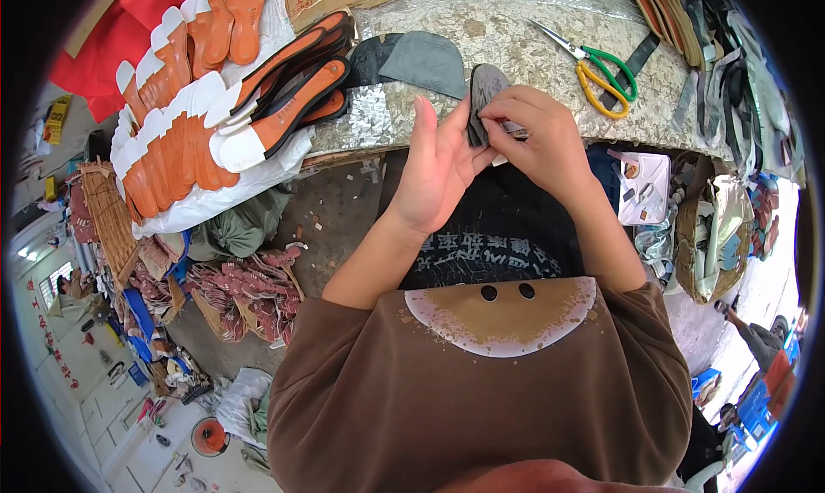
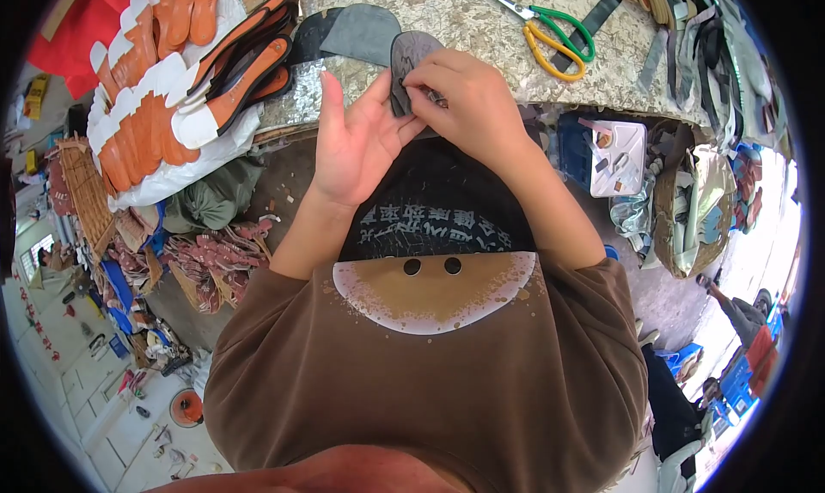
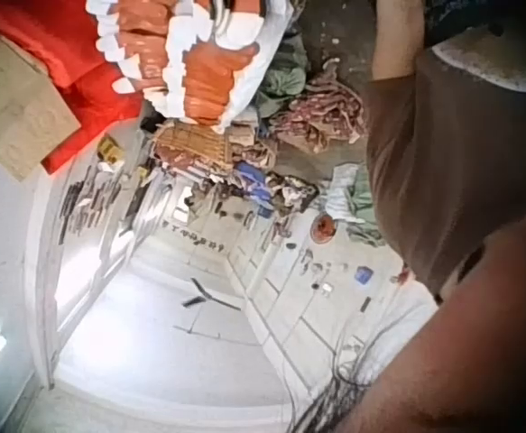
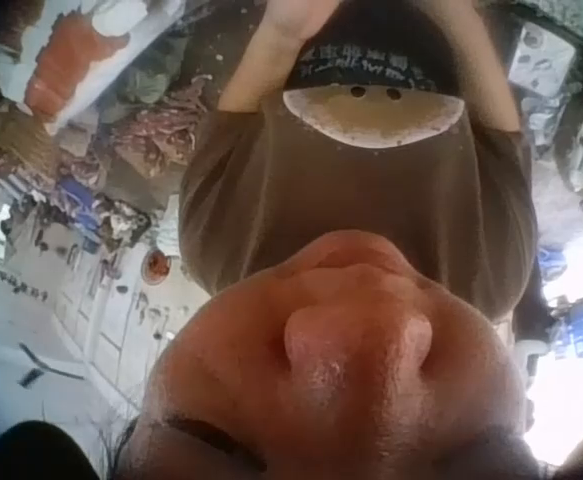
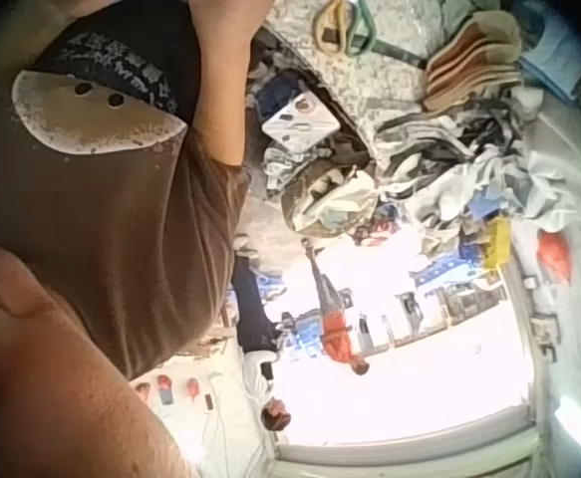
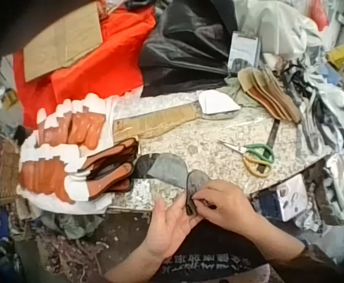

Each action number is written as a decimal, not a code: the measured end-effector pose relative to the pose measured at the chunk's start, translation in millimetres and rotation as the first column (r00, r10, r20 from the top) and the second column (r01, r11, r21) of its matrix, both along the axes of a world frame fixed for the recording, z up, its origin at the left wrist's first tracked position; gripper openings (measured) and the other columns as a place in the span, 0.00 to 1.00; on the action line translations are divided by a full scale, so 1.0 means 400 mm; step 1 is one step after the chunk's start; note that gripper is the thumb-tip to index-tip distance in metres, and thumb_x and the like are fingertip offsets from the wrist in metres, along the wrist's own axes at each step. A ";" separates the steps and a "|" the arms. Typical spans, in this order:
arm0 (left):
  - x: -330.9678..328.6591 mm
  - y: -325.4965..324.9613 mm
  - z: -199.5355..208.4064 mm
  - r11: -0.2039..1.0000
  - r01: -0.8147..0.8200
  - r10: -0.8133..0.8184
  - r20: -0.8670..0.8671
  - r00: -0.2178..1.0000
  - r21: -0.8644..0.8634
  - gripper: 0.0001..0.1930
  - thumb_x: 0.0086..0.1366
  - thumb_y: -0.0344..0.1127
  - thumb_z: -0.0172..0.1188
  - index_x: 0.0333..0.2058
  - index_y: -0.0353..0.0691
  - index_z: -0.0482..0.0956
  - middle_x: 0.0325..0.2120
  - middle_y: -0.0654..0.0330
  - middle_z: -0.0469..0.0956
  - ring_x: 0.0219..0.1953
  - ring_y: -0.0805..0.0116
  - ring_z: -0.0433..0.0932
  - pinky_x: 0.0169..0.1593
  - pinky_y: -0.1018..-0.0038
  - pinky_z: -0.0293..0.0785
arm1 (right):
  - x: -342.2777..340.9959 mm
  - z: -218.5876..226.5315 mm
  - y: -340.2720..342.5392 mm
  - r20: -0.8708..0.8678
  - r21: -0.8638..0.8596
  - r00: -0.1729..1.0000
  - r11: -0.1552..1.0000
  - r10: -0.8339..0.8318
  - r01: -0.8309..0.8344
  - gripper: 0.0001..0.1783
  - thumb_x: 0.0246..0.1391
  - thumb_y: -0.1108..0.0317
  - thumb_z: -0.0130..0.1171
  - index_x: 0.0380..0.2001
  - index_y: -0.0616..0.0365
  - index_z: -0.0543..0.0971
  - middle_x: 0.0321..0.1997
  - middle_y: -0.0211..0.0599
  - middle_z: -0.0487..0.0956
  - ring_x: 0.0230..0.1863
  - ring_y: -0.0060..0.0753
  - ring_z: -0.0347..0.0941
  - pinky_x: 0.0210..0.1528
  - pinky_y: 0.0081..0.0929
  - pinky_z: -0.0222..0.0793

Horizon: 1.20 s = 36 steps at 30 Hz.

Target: Assembling shoe components and applying adhesive materials at a workbench.

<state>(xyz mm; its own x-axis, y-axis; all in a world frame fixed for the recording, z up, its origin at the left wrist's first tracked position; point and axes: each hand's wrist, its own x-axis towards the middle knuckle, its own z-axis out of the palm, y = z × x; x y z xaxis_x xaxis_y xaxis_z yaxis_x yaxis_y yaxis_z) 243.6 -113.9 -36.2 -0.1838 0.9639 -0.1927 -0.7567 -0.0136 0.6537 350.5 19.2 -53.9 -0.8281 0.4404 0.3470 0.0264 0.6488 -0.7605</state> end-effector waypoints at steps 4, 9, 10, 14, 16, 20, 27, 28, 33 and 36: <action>0.014 0.009 0.007 0.995 -0.068 0.064 -0.063 0.996 -0.075 0.47 0.69 0.70 0.22 0.67 0.29 0.51 0.63 0.52 0.62 0.66 0.61 0.61 0.69 0.62 0.53 | 0.007 -0.010 -0.004 -0.025 0.017 1.000 1.000 -0.007 0.007 0.11 0.47 0.73 0.64 0.37 0.58 0.81 0.33 0.41 0.79 0.37 0.46 0.76 0.37 0.32 0.73; 0.002 0.003 -0.007 0.984 -0.111 0.092 -0.134 0.987 -0.141 0.42 0.72 0.66 0.24 0.65 0.32 0.55 0.61 0.53 0.66 0.63 0.62 0.65 0.68 0.62 0.55 | 0.019 -0.016 -0.010 -0.107 0.053 0.994 0.998 -0.019 0.025 0.12 0.48 0.72 0.65 0.39 0.54 0.81 0.32 0.40 0.80 0.36 0.45 0.77 0.35 0.33 0.73; -0.001 0.002 -0.007 0.984 -0.110 0.091 -0.133 0.987 -0.143 0.42 0.72 0.66 0.24 0.65 0.32 0.55 0.61 0.53 0.66 0.63 0.62 0.65 0.68 0.62 0.55 | 0.024 -0.017 -0.005 -0.067 0.088 0.998 0.996 0.016 -0.010 0.13 0.47 0.72 0.65 0.39 0.53 0.82 0.31 0.38 0.80 0.34 0.43 0.77 0.34 0.33 0.73; -0.006 0.004 -0.007 0.991 -0.061 0.054 -0.059 0.997 -0.120 0.41 0.72 0.66 0.24 0.66 0.34 0.55 0.61 0.54 0.65 0.62 0.61 0.66 0.68 0.61 0.56 | 0.033 -0.026 0.014 -0.035 0.173 0.998 0.984 0.043 -0.037 0.13 0.47 0.73 0.65 0.39 0.50 0.82 0.27 0.33 0.80 0.30 0.40 0.78 0.30 0.31 0.72; -0.005 0.004 -0.009 0.993 -0.048 0.045 -0.028 0.999 -0.112 0.40 0.72 0.66 0.25 0.66 0.35 0.54 0.61 0.54 0.65 0.62 0.60 0.66 0.68 0.60 0.56 | 0.032 -0.030 0.024 -0.074 0.157 0.996 0.987 0.051 -0.038 0.13 0.47 0.73 0.66 0.39 0.50 0.82 0.27 0.33 0.80 0.30 0.39 0.78 0.29 0.31 0.72; 0.005 -0.006 -0.008 0.991 -0.059 0.043 -0.137 0.990 -0.120 0.32 0.75 0.55 0.32 0.68 0.39 0.49 0.61 0.54 0.65 0.60 0.60 0.69 0.63 0.61 0.64 | 0.035 -0.012 0.019 -0.110 0.173 0.990 0.983 0.084 -0.064 0.14 0.46 0.72 0.66 0.39 0.50 0.81 0.29 0.32 0.81 0.30 0.39 0.78 0.29 0.31 0.72; 0.005 -0.040 -0.025 0.988 -0.016 -0.013 -0.187 0.982 -0.151 0.30 0.75 0.41 0.40 0.70 0.41 0.42 0.60 0.52 0.65 0.57 0.62 0.72 0.61 0.62 0.69 | 0.082 0.003 -0.028 0.001 0.199 0.996 0.976 0.093 -0.091 0.15 0.45 0.71 0.67 0.40 0.49 0.81 0.30 0.31 0.82 0.31 0.37 0.79 0.30 0.31 0.73; 0.008 -0.048 -0.025 0.991 -0.009 -0.017 -0.185 0.983 -0.137 0.30 0.75 0.41 0.40 0.70 0.41 0.42 0.60 0.52 0.65 0.57 0.62 0.72 0.61 0.62 0.69 | 0.088 -0.007 -0.038 0.011 0.190 0.996 0.978 0.089 -0.090 0.15 0.45 0.71 0.68 0.40 0.49 0.81 0.30 0.31 0.82 0.30 0.37 0.79 0.30 0.30 0.73; 0.018 -0.097 -0.018 0.993 0.010 -0.038 -0.247 0.968 -0.115 0.33 0.75 0.41 0.41 0.71 0.41 0.37 0.60 0.51 0.65 0.57 0.62 0.72 0.62 0.60 0.68 | 0.091 0.018 -0.079 -0.035 0.111 0.995 0.989 0.097 -0.093 0.16 0.44 0.73 0.67 0.40 0.49 0.82 0.27 0.30 0.81 0.31 0.36 0.79 0.32 0.29 0.73; 0.019 -0.127 -0.011 0.998 0.030 -0.042 -0.225 0.973 -0.055 0.34 0.74 0.38 0.44 0.71 0.41 0.37 0.60 0.50 0.65 0.58 0.62 0.72 0.62 0.60 0.68 | 0.092 0.039 -0.117 -0.019 0.143 0.992 0.983 0.122 -0.118 0.14 0.45 0.76 0.66 0.38 0.54 0.80 0.28 0.32 0.80 0.32 0.35 0.78 0.33 0.29 0.73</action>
